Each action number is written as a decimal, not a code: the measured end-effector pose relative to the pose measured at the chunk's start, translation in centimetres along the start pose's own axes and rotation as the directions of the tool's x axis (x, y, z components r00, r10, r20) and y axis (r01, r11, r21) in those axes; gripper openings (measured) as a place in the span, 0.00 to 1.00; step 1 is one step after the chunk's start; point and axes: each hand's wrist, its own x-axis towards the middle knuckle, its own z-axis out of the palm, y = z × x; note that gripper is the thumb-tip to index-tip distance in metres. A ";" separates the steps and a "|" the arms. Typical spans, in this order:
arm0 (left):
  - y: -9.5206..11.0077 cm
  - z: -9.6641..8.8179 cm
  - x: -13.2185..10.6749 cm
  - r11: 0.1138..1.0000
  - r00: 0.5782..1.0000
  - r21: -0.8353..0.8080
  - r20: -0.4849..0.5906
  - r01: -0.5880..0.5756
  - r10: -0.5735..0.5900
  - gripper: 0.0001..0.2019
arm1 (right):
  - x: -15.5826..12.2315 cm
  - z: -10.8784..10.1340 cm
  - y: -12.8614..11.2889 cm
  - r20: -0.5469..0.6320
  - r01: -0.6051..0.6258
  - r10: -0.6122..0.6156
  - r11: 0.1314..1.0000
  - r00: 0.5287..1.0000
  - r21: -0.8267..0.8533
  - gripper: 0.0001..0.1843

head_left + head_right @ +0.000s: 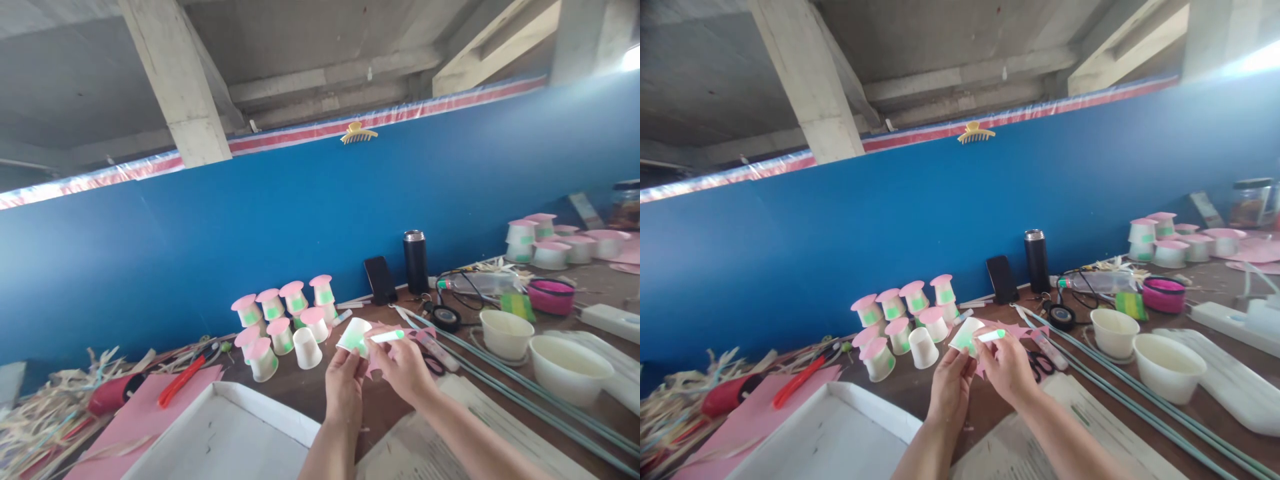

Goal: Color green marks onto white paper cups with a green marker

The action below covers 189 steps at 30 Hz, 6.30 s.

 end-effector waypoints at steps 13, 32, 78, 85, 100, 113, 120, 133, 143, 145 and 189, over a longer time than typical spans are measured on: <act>-0.3 0.0 0.1 1.000 1.000 0.021 0.002 -0.014 0.014 0.11 | -0.2 0.4 -0.2 0.019 -0.006 0.008 0.995 1.000 -0.099 0.15; -0.1 0.4 -0.2 0.995 0.999 0.095 -0.038 0.009 -0.005 0.08 | -0.1 0.2 0.1 -0.063 -0.077 0.069 0.988 0.996 -0.133 0.18; -0.4 -0.1 0.3 0.992 0.998 0.119 -0.038 -0.036 0.041 0.10 | 0.0 -0.1 0.8 -0.073 0.008 -0.008 1.000 0.997 -0.006 0.12; -0.3 -0.2 0.4 0.993 0.998 0.112 -0.050 -0.041 0.047 0.10 | 0.3 -0.7 -0.4 -0.145 0.012 -0.013 1.000 0.989 -0.008 0.14; -0.5 -0.4 0.5 0.998 0.997 0.064 -0.081 -0.014 0.019 0.11 | 0.0 -0.3 0.3 -0.111 -0.057 0.055 0.998 0.992 -0.013 0.16; -0.6 -0.3 0.6 1.000 0.994 0.016 -0.110 -0.009 0.011 0.11 | 0.0 0.3 0.5 -0.078 0.018 -0.024 0.997 0.997 -0.074 0.13; -0.4 -0.2 0.5 1.000 0.996 -0.012 -0.088 -0.001 0.000 0.11 | -0.1 0.6 0.5 -0.053 0.017 -0.022 0.995 0.998 -0.096 0.14; -0.4 -0.2 0.5 1.000 0.992 -0.020 -0.128 -0.017 0.014 0.11 | -0.3 1.1 1.2 -0.097 0.023 -0.031 0.996 0.995 -0.082 0.13; -0.4 -0.2 0.5 1.000 0.993 -0.017 -0.122 -0.009 0.007 0.10 | -0.3 1.1 0.9 -0.106 0.021 -0.034 0.993 0.994 -0.117 0.14; -0.5 -0.2 0.5 1.000 0.992 -0.012 -0.124 -0.007 0.006 0.09 | -0.2 1.0 1.0 -0.124 0.012 -0.024 0.995 0.992 -0.095 0.14; -0.4 -0.2 0.6 0.999 0.989 -0.053 -0.145 0.001 -0.009 0.10 | -0.5 1.2 1.0 -0.115 0.055 -0.078 0.981 0.990 -0.184 0.13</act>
